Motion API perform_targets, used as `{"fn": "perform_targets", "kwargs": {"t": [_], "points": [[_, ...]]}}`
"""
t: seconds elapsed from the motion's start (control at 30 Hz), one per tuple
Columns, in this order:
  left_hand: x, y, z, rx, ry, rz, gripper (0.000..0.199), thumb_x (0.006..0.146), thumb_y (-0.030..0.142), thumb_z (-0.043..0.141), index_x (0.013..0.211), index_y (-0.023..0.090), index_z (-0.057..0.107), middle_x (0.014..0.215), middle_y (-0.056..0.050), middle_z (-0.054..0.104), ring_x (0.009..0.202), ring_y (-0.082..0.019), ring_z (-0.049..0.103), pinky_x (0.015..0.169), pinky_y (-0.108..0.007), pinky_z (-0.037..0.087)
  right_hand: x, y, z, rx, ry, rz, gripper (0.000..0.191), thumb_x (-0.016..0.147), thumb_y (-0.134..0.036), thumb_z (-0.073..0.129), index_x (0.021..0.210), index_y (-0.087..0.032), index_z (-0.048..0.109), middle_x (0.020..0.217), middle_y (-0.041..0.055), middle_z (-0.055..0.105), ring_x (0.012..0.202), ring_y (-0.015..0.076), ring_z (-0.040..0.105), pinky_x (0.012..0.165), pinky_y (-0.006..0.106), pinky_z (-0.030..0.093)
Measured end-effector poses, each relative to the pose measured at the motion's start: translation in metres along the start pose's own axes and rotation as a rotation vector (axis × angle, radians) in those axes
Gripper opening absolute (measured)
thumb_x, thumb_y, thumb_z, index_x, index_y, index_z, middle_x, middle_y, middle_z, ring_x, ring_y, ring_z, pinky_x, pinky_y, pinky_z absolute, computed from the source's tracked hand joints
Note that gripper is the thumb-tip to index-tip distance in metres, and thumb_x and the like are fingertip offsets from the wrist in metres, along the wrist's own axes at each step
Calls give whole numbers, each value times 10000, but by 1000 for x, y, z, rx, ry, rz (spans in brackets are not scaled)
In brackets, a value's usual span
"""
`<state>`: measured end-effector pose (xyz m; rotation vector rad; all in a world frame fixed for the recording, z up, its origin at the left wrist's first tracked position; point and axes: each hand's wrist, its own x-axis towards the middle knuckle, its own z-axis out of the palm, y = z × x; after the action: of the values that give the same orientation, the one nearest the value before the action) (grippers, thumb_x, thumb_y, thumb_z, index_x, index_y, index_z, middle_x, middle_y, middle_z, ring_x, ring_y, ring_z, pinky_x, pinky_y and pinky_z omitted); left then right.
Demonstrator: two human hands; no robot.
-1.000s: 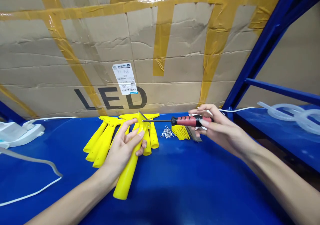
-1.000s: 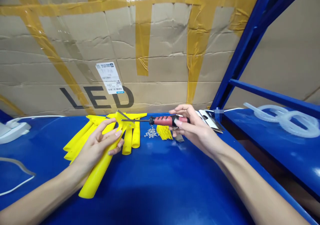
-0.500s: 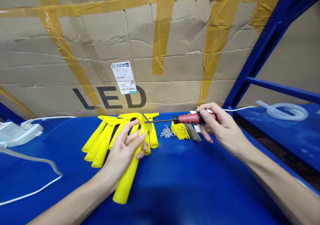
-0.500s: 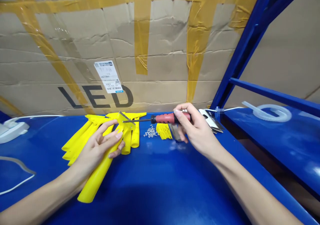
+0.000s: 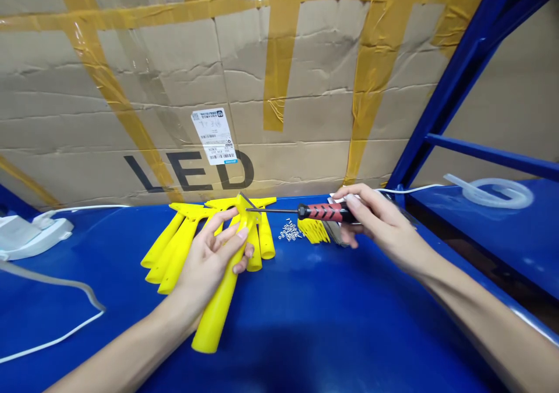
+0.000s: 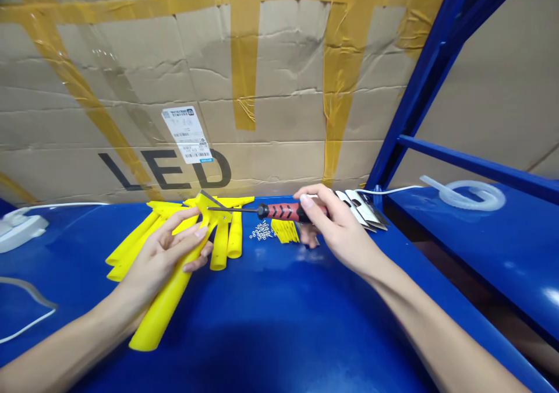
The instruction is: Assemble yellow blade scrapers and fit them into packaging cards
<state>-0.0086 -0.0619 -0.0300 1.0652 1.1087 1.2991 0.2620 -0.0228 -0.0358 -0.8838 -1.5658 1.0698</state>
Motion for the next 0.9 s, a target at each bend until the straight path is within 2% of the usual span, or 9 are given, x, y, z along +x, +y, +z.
{"fn": "perform_targets", "kwargs": {"t": [0.1,0.2,0.27,0.33,0.43,0.6,0.7,0.77,0.9], "points": [[3,0,-3,-10,-14,5,641,724,354,848,1218,204,468,604,8,637,456,-71,468,486,-183,351,-1,0,1,132,-74,-15,362,907,-383,720,1199,-291,526,1082,41,666,719,150,659,632,320,550],[2,0,-2,-3,-34,-4,598,723,360,849,1166,210,476,628,14,638,448,-60,457,480,-181,353,1,-1,2,58,35,-59,241,959,-453,637,1059,-259,535,718,-34,616,475,101,538,468,256,448],[-1,0,0,3,-38,-2,576,726,364,847,1147,209,485,661,13,643,458,-60,467,478,-181,361,2,-2,2,-23,121,-37,280,984,-525,561,978,-247,524,610,-58,557,365,76,437,381,232,350],[-2,0,1,5,-41,8,549,738,363,839,1134,211,490,669,16,642,469,-65,481,479,-181,367,2,-5,1,16,119,5,285,954,-523,609,998,-253,528,726,-21,624,452,105,538,406,242,408],[-3,-1,2,-4,-42,13,526,752,351,832,1128,218,488,660,22,637,475,-68,487,480,-180,364,2,-7,-1,155,30,18,375,846,-423,773,1101,-280,537,949,14,665,713,158,659,588,292,547],[-3,0,4,3,-49,-13,537,746,353,840,1125,206,490,649,24,631,469,-65,478,482,-183,370,3,-2,-3,-68,124,-14,289,978,-538,564,997,-250,561,647,-46,549,385,75,448,384,238,350],[0,0,2,-3,-35,-1,576,725,360,853,1134,212,476,621,19,637,458,-75,480,482,-193,367,2,-2,-4,15,12,63,356,939,-491,649,1207,-287,535,876,12,658,588,151,639,523,301,513],[2,-1,0,-3,-35,8,573,730,358,850,1136,216,471,610,16,641,453,-77,481,490,-198,371,1,-3,-4,87,-59,45,479,889,-421,734,1291,-314,497,974,20,674,680,165,667,613,326,551],[3,-4,-1,1,-52,-9,547,750,353,834,1136,214,470,626,18,638,453,-72,474,488,-194,365,1,-2,-2,-93,58,-19,295,991,-522,550,1009,-229,581,589,-55,528,374,78,429,379,237,333]]}}
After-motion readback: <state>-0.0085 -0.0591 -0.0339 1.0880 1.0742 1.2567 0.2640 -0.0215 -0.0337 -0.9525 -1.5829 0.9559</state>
